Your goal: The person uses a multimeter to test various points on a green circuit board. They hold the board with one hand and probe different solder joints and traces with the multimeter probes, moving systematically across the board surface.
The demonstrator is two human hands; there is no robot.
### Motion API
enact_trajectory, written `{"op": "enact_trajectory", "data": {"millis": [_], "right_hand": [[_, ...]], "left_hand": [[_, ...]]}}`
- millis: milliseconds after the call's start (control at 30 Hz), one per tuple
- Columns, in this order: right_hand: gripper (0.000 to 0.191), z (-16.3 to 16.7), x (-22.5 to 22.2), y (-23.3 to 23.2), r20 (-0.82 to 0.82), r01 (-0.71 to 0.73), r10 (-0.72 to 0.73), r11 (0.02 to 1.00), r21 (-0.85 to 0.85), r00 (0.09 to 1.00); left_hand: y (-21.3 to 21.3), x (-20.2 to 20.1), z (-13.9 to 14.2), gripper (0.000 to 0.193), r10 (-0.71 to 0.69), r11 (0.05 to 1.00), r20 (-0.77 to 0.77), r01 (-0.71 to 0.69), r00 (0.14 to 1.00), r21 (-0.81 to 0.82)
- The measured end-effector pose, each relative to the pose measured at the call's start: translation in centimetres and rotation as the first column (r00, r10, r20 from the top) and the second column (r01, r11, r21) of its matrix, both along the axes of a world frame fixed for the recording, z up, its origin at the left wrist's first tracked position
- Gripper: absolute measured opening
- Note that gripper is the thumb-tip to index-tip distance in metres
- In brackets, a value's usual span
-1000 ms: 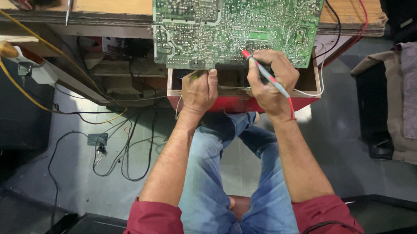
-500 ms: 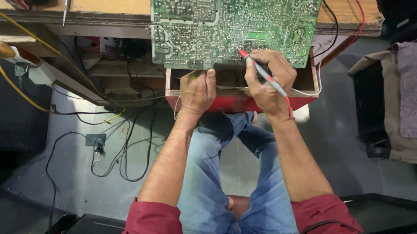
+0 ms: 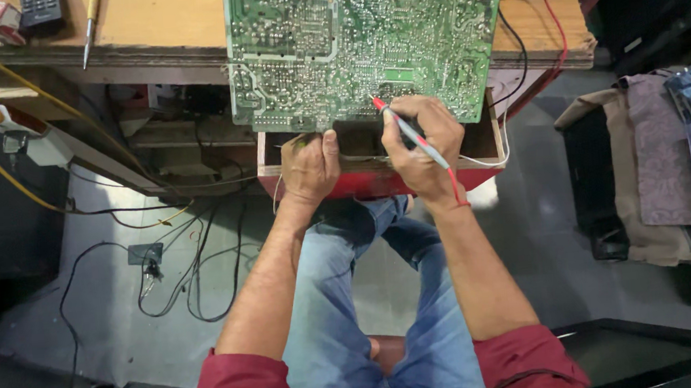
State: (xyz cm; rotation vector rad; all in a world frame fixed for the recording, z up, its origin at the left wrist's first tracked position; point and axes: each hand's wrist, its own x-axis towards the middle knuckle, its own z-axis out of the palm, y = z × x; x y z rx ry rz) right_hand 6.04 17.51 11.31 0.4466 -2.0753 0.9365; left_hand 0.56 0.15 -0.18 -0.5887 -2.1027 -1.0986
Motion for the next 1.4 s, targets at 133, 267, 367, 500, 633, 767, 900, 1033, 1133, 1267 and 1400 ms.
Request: {"op": "enact_trajectory", "data": {"millis": [133,267,367,500,633,767,900,1033,1133,1267,1400], "right_hand": [[0.015,0.22,-0.1,-0.06,-0.01,-0.014,0.014,1.0,-0.011,1.0],[0.015,0.11,-0.1,-0.06,-0.004,0.005,-0.005,1.0,-0.002,1.0],[0.015,-0.1,-0.21,0.0,-0.015,0.009,-0.009,1.0,0.007,1.0],[0.015,-0.4,-0.38,0.05,-0.02,0.005,-0.005,1.0,0.005,1.0],[0.014,-0.54,-0.48,-0.01,-0.02,0.001,-0.001,1.0,-0.008,1.0],[0.014,-0.47,-0.33,0.0,-0.013,0.005,-0.005,1.0,0.007,1.0],[0.014,-0.31,-0.25,-0.03,-0.009,0.004,-0.004,1.0,0.0,1.0],[0.013,-0.3,-0.09,-0.15,-0.014,-0.014,0.013,1.0,-0.025,1.0],[0.012,-0.29,0.03,-0.09,0.0,-0.028,0.028,0.999,-0.038,1.0],[0.011,-0.26,0.01,-0.01,0.006,-0.026,0.026,1.0,-0.016,1.0],[0.011,-0.22,-0.04,-0.04,0.005,-0.026,0.026,1.0,-0.007,1.0]], "left_hand": [[-0.07,-0.11,-0.06,0.03,-0.003,1.0,-0.025,0.003,1.0,-0.017],[-0.15,-0.15,-0.12,0.031,-0.019,1.0,-0.006,0.019,1.0,-0.004],[-0.17,-0.21,-0.17,0.032,-0.018,1.0,-0.006,0.018,1.0,-0.011],[-0.17,-0.24,-0.21,0.03,-0.02,1.0,-0.024,0.02,1.0,-0.007],[-0.18,-0.29,-0.15,0.032,-0.012,1.0,-0.042,0.012,0.999,-0.009],[-0.23,-0.21,0.03,0.032,-0.035,0.999,-0.051,0.036,0.998,0.012],[-0.2,-0.13,0.27,0.032,-0.037,0.999,-0.062,0.038,0.997,0.015],[-0.3,-0.04,0.33,0.032,-0.035,0.999,-0.047,0.035,0.998,0.014],[-0.3,-0.1,0.25,0.034,-0.026,1.0,-0.065,0.026,0.998,0.005],[-0.35,-0.12,0.22,0.034,-0.029,1.0,-0.049,0.029,0.998,-0.002],[-0.45,-0.08,0.39,0.032,-0.032,0.999,-0.055,0.032,0.998,0.004]]}}
